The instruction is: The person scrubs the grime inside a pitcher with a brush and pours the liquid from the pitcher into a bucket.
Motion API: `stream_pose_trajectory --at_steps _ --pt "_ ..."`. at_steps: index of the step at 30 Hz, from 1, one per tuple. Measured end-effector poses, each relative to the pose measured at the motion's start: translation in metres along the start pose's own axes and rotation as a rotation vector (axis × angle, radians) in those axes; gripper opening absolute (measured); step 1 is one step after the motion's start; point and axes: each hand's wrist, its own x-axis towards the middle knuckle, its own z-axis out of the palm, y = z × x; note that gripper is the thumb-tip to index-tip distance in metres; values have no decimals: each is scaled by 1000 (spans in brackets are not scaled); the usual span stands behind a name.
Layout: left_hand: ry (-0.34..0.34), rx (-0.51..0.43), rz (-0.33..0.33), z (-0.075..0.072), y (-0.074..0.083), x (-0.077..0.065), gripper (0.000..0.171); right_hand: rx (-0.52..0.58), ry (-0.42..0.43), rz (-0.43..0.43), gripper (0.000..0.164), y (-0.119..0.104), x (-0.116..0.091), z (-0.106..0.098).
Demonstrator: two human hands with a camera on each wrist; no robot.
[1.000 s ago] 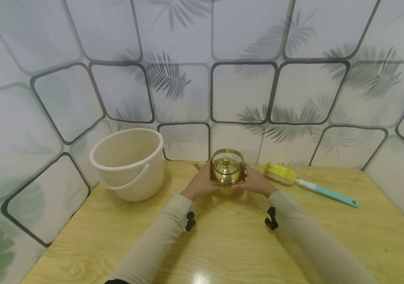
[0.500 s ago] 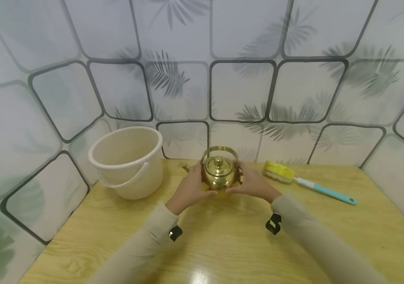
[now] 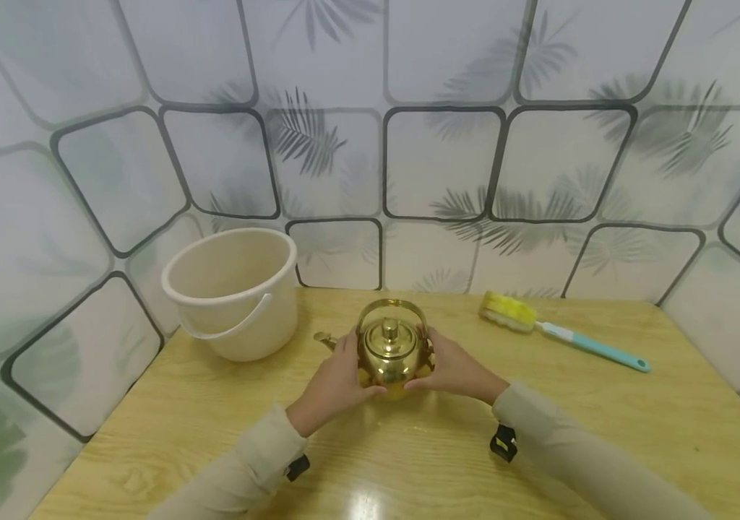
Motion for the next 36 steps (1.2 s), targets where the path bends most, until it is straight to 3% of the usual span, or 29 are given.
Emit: stream_pose_trajectory --at_steps 10,16,18,21,25,28,31,36 --pt "-5 -25 3 3 -2 -10 107 -21 -35 -30 109 2 -3 3" --pt "-19 83 8 -13 -1 -9 92 -149 -55 -38 106 -3 -1 -15" --pt "22 140 22 -20 0 -8 81 -202 -24 -25 100 -9 -2 -24" --pt "142 222 71 -29 -1 -4 63 -297 45 -46 90 -19 0 -34" --pt "334 374 198 -34 -3 6 41 -432 141 -170 68 -38 7 -37" --pt "441 497 276 -31 -7 14 32 -547 200 -271 52 -49 12 -33" --pt "489 579 297 -24 -12 22 30 -648 228 -332 44 -55 18 -26" --pt "490 620 257 -13 -20 30 29 -743 234 -367 38 -54 26 -16"
